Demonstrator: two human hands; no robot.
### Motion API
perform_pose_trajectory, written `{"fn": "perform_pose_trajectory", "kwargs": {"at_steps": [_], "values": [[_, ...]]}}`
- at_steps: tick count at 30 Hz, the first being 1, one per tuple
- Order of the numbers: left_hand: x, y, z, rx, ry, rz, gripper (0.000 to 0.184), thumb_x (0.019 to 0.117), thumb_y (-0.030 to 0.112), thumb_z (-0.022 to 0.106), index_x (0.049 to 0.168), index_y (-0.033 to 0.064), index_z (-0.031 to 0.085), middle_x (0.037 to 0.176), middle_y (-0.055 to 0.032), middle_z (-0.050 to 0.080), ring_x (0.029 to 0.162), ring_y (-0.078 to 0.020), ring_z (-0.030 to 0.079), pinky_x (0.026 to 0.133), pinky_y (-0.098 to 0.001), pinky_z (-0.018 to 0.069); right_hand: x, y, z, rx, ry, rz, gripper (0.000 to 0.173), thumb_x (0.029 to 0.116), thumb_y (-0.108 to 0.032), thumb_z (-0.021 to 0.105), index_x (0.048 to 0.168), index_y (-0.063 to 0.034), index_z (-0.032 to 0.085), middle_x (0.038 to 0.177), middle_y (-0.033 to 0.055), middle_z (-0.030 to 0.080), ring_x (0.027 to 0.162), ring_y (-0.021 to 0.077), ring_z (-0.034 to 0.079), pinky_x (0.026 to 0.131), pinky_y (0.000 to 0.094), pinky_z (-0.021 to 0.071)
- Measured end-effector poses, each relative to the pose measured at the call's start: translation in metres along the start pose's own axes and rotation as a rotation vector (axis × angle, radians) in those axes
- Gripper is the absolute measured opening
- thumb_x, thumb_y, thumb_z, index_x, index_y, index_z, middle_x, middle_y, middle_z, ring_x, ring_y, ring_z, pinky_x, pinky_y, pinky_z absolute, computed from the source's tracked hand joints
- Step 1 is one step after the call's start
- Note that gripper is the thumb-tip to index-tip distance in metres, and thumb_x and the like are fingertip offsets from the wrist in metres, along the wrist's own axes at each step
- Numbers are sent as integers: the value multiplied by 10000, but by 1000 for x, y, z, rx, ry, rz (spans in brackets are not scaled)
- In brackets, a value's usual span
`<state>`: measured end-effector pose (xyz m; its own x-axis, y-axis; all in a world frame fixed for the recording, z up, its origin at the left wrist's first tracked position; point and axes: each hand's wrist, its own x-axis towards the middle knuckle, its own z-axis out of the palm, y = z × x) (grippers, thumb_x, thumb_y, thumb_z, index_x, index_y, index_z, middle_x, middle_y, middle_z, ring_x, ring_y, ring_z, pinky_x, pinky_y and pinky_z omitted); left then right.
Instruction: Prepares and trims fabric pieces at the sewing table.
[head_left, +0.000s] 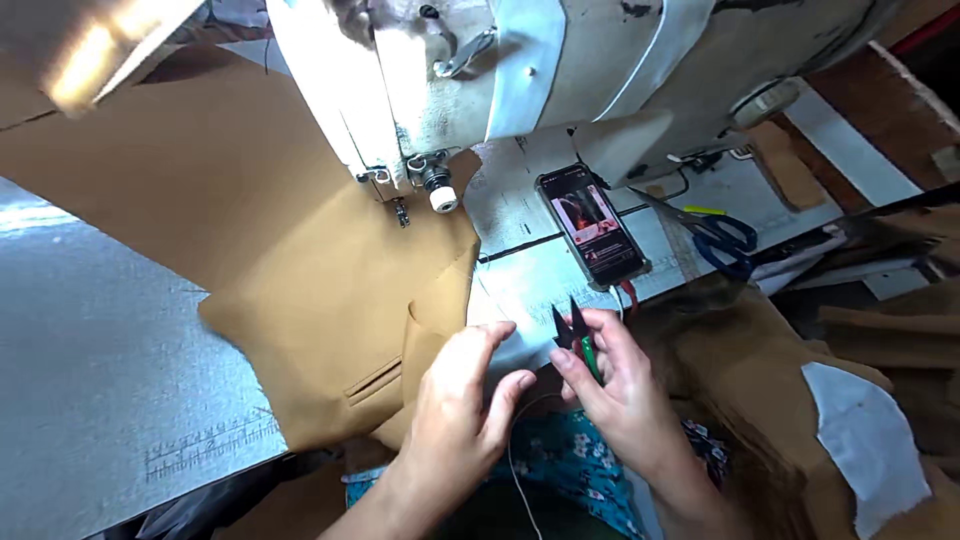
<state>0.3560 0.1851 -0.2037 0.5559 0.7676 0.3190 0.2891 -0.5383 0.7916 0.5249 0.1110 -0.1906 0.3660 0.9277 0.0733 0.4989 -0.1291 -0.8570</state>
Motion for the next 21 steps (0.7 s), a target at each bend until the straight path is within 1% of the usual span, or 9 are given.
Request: {"fn": "perform_pose_trajectory", "kwargs": {"at_steps": [6,9,10,12,14,15,16,18,21], "values": [[-16,16,27,64,105,204,242,1036,263,560,1109,74,692,1160,-112,703,1145,-180,630,1018,-283,465,-11,28,-10,-15,219,-43,444,974,-407,646,1067,21,574,706,-70,503,591,-75,436,560,102,400],[-47,22,51,-70,-13,360,137,1047,204,532,1038,126,644,971,-48,656,949,-158,629,885,-263,499,-14,70,-29,-49,395,31,406,1086,-299,407,1048,59,594,666,-46,526,563,-23,508,568,194,483],[-61,16,63,-139,-117,304,146,1010,158,549,992,90,677,910,-70,681,882,-185,650,813,-293,516,-16,82,-38,-58,458,88,395,1091,-238,366,1086,86,591,667,-37,553,574,-12,549,591,208,521],[-82,-5,82,-193,-279,-135,229,975,73,525,1024,-59,705,980,-187,722,936,-251,711,837,-379,574,-19,102,-59,-54,590,263,357,1077,-152,371,1193,120,572,727,25,588,605,34,577,628,242,531],[-73,-35,89,-231,-274,-758,340,1060,80,443,1286,-140,573,1242,-283,638,1145,-321,629,1001,-465,492,-17,128,-83,-77,705,424,304,1071,-133,430,1234,80,573,860,63,578,635,52,529,626,249,492],[-67,-55,92,-191,-257,-920,390,1091,110,406,1377,-134,509,1337,-303,579,1229,-343,568,1063,-480,438,-16,142,-96,-85,721,490,301,1075,-130,456,1265,71,573,981,124,608,708,107,525,672,304,472],[-61,-78,98,-98,-258,-1002,408,1108,159,405,1412,-98,493,1380,-288,552,1271,-342,537,1090,-483,421,-12,155,-108,-89,728,542,304,1081,-150,474,1280,56,578,1050,149,617,762,139,533,706,334,469],[-61,-120,106,223,-414,-840,439,1100,226,411,1398,-66,548,1383,-279,587,1321,-372,555,1123,-504,422,1,178,-125,-80,703,614,365,1092,-251,489,1308,37,551,1090,175,591,796,188,532,720,382,471],[-35,-101,89,217,-417,-850,358,1045,138,552,1306,-106,566,1308,-243,607,1269,-291,561,1100,-377,426,27,200,-135,-33,650,691,547,1044,-404,579,1328,60,522,1197,270,590,987,327,582,843,527,477]]}}
